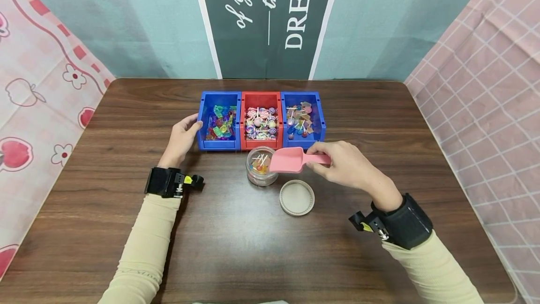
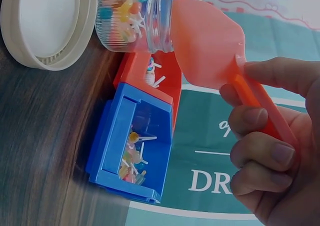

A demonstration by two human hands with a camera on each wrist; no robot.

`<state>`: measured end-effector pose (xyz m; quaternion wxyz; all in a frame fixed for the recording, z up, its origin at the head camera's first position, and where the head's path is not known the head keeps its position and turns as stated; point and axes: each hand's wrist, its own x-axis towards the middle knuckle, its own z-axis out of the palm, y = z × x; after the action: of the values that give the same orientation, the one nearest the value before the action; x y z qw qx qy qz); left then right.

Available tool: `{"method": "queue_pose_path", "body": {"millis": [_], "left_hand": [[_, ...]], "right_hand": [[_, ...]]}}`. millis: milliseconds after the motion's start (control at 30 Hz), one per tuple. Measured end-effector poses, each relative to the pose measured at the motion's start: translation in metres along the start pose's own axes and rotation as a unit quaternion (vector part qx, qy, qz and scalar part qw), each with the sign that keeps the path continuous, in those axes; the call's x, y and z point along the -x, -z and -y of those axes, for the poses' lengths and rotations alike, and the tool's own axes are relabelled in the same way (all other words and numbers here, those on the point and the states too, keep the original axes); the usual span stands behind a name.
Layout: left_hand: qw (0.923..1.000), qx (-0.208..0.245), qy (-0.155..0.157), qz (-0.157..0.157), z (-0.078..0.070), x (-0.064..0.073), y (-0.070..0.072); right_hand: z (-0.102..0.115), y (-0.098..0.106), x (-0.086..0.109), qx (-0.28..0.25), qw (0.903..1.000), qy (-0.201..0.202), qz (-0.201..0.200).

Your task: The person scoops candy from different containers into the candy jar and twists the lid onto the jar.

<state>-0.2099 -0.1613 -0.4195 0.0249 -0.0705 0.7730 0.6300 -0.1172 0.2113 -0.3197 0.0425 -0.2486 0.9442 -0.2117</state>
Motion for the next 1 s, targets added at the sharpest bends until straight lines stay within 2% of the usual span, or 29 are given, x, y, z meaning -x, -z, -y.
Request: {"method": "queue_pose_path", "body": {"millis": [200,433,600,833,1000], "left_hand": [[1.0,0.004,0.0,-0.005,0.002,-0.001,-0.001],[1.0,-0.001,0.004,-0.002,0.001,0.0,0.0],[1.0,-0.003,0.002,0.001,0.001,0.0,0.001],[1.0,0.001,0.005,0.002,0.001,0.0,0.001],[1.0,0.003,0.006,0.002,0.002,-0.001,0.0]], "right_hand": [[-0.002,0.008,0.0,-0.006,1.0,-0.004,0.0],[-0.011,0.013,0.0,-0.005,0.9991,-0.029,-0.031],[-0.017,0.013,-0.005,0.006,0.9972,-0.065,-0.037],[-0.022,0.014,-0.017,0.007,0.9889,-0.143,-0.04],[-0.026,0.017,-0.03,0.012,0.9844,-0.17,-0.045]]}}
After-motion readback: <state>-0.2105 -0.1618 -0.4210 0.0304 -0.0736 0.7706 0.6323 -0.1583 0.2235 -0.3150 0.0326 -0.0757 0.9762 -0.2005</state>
